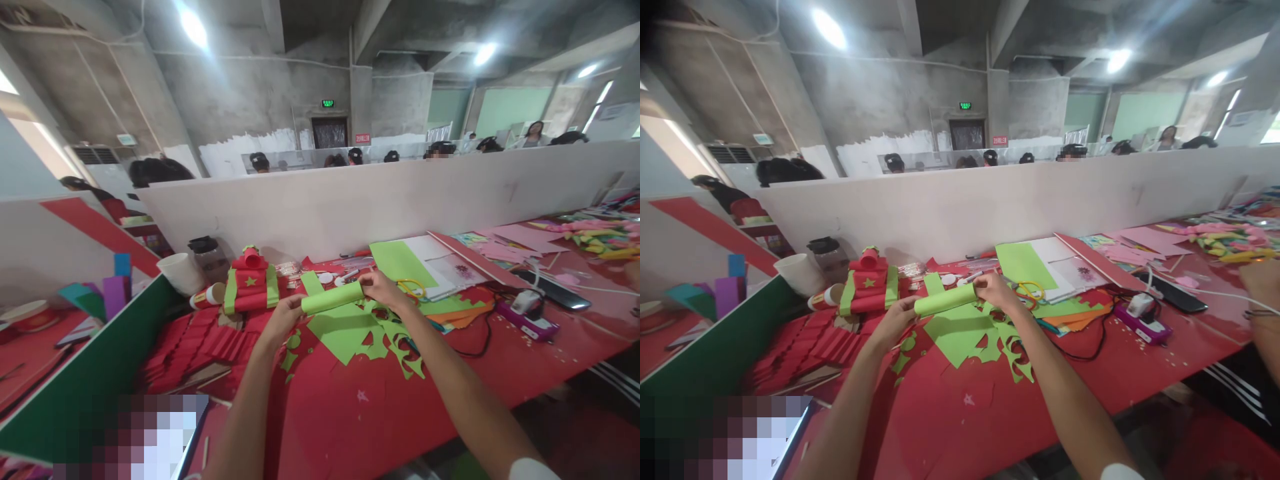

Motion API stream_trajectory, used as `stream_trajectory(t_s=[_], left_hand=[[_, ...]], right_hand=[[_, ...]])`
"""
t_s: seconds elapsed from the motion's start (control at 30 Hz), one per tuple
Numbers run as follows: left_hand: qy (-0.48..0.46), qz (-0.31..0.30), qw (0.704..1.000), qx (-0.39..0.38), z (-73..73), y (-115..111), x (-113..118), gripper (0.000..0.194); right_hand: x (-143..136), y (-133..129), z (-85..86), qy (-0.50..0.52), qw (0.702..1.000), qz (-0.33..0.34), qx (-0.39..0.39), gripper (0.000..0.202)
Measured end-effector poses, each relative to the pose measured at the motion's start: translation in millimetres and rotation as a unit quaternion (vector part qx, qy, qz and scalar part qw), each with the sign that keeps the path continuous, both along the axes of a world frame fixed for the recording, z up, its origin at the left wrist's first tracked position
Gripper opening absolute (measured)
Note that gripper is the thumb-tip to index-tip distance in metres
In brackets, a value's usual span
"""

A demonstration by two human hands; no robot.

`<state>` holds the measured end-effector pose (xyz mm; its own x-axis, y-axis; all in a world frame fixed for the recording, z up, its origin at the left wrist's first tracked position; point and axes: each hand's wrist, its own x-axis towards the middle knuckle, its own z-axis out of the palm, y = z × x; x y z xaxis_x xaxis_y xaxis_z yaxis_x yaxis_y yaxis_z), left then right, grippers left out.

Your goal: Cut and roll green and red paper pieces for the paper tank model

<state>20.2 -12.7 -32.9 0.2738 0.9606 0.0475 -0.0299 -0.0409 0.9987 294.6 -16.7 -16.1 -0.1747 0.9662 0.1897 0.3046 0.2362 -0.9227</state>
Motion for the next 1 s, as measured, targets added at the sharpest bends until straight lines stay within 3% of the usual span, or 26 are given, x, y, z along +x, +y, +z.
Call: stream_trajectory(t_s=[0.23,0.43,0.63,0.8,1.0], left_hand=[[-0.036,-0.002,0.999,-0.040,0.9,0,0,0.018],[-0.032,0.002,0.999,-0.022,2.3,-2,1,0.018],[-0.105,0.019,0.993,0.048,1.2,2,3,0.033],[-0.167,0.037,0.981,0.090,-7.1,9,3,0.027],[-0.104,0.040,0.982,0.152,-3.3,6,-2,0.016]], right_hand=[[0,3,-5.9,0.051,0.998,0.019,-0.043,0.016],[1,5,-7.2,0.068,0.997,0.028,-0.021,0.020],[-3,7,-8.6,0.107,0.994,0.030,0.005,0.038],[-8,6,-12.5,0.152,0.987,0.043,-0.040,0.040],[-11,6,-11.1,0.158,0.986,0.036,-0.036,0.039]])
